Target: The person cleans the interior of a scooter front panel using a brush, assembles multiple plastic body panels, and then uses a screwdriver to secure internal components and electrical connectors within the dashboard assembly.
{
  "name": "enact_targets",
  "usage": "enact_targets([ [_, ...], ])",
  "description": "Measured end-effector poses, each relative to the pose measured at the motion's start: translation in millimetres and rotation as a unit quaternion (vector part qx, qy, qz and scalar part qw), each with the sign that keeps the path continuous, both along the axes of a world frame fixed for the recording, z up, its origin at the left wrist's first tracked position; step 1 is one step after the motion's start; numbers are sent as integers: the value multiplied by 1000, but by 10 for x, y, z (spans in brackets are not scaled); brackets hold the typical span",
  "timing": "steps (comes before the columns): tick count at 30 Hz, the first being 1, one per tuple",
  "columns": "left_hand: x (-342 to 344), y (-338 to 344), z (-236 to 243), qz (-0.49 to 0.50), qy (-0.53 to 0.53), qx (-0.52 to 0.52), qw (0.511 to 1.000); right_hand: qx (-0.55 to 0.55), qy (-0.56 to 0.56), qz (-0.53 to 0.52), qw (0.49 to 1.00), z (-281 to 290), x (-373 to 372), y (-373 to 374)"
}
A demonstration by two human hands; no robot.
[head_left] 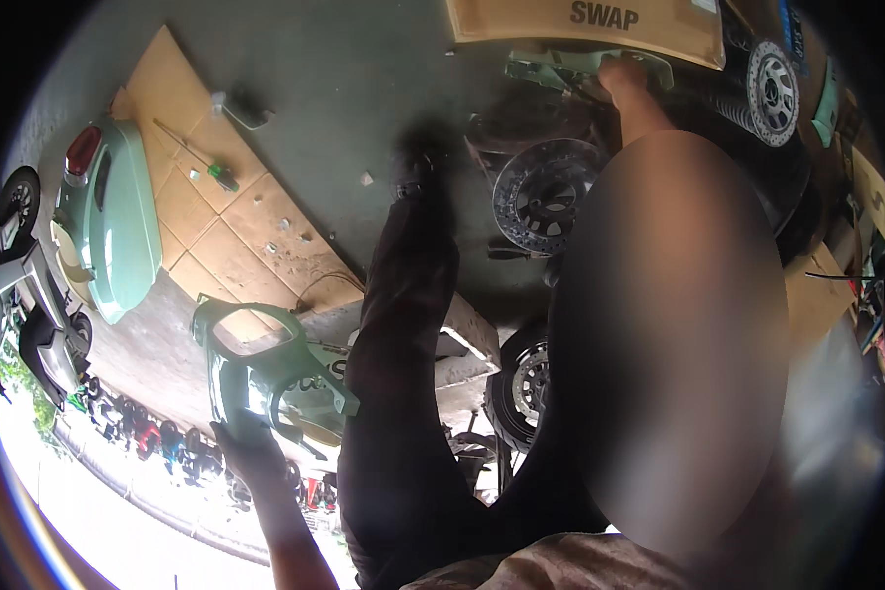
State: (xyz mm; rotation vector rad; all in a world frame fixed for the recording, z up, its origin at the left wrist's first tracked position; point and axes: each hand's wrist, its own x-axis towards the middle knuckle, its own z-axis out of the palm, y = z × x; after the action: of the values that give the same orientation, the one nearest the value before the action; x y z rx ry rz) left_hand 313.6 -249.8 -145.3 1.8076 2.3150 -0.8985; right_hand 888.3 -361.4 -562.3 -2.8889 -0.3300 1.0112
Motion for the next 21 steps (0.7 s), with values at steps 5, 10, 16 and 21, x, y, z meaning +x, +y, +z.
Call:
enact_targets([
  [5,-515,-234,-156,219,-235,70,944,6,-105,-63,993,199,-30,-395],
  [10,-817,-556,-91,276,-363,134,880,231,-27,-196,953,1232,-364,-585],
  [16,-743,-750,-182,323,-398,100,853,149,-152,-74,974,1945,-237,-1171],
  [21,-873,-1009,-8,183,-241,30,953,14,-179,347,920,2813,-542,-1396],
])
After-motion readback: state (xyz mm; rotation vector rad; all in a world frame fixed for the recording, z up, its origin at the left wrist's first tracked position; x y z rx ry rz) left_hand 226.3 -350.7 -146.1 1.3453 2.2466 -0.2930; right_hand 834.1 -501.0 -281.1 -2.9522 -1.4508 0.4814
